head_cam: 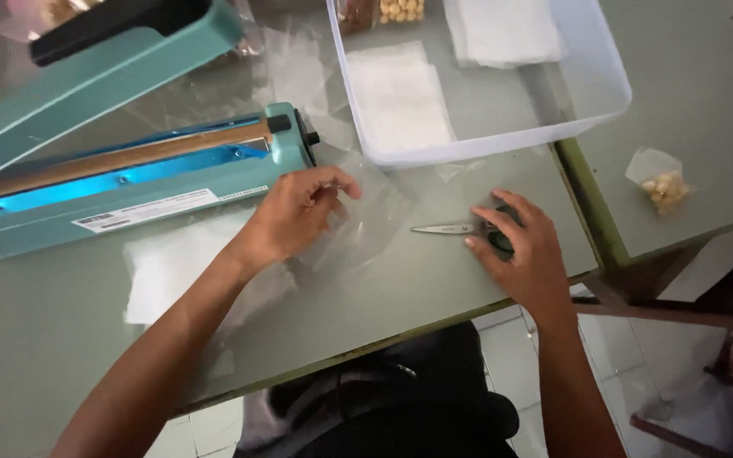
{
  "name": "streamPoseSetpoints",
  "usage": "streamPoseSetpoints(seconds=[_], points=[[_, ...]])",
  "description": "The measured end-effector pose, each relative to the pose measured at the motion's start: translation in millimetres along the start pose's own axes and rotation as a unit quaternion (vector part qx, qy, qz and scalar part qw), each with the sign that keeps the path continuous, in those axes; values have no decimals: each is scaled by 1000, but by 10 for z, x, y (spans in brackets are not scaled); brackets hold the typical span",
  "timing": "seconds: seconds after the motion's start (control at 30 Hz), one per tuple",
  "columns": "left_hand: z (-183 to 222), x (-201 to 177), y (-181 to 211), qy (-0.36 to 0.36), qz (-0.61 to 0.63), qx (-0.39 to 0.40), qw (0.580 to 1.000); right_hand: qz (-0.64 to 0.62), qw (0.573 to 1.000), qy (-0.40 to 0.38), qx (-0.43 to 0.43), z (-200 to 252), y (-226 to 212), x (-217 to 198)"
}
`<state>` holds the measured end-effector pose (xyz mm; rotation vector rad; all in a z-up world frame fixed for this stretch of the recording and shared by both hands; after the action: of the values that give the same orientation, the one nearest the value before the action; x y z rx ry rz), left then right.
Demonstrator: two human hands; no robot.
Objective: Cutting individual plastic bags from a larger plastic sheet using scissors at a packaging station.
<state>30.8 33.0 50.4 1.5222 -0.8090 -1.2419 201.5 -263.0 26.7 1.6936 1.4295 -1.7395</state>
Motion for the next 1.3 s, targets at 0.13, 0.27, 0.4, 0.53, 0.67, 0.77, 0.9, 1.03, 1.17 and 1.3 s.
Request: streamPoseSetpoints(seconds=[0.13, 0.27, 0.4, 0.53, 0.67, 0.77, 0.9, 1.03, 1.17, 1.3], points=[[78, -6, 125, -39, -1, 98, 994, 8, 1000, -9, 10, -44, 10, 1], [153, 21, -84, 1, -388, 213, 897, 7, 1000, -1, -1, -62, -41, 0], [166, 2, -183, 6, -538, 156, 828, 1, 999, 28, -18, -28, -20, 46], [204, 23, -233, 58, -509, 248, 822, 3, 999, 48, -3, 14, 20, 78], [200, 76, -203, -57, -291, 238, 925, -24, 998, 51, 8, -6, -59, 46], [191, 133, -240, -94, -285, 210, 930, -20, 998, 66, 3, -5, -82, 57], [168, 214, -370, -74, -293, 213, 929, -13, 995, 100, -24, 1, -97, 60], [201, 192, -306, -65, -238, 194, 949, -40, 989, 143, -19, 240, 265, 146], [144, 146, -294, -27, -163, 199, 966, -182, 980, 67, 29, 272, 3, -57], [183, 184, -280, 10, -127, 206, 970, -205, 960, -185, 53, 206, -595, -413]])
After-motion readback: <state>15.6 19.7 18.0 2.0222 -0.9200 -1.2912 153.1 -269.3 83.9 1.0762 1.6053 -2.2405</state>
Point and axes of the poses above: each hand's wrist, its own z-axis away from the middle knuckle, its own x-axis out of the palm, y = z × x, the point moved 1 cm from there along -z, towards the middle knuckle, and after that the axes turned 2 degrees about -x, right-handed, at the moved point
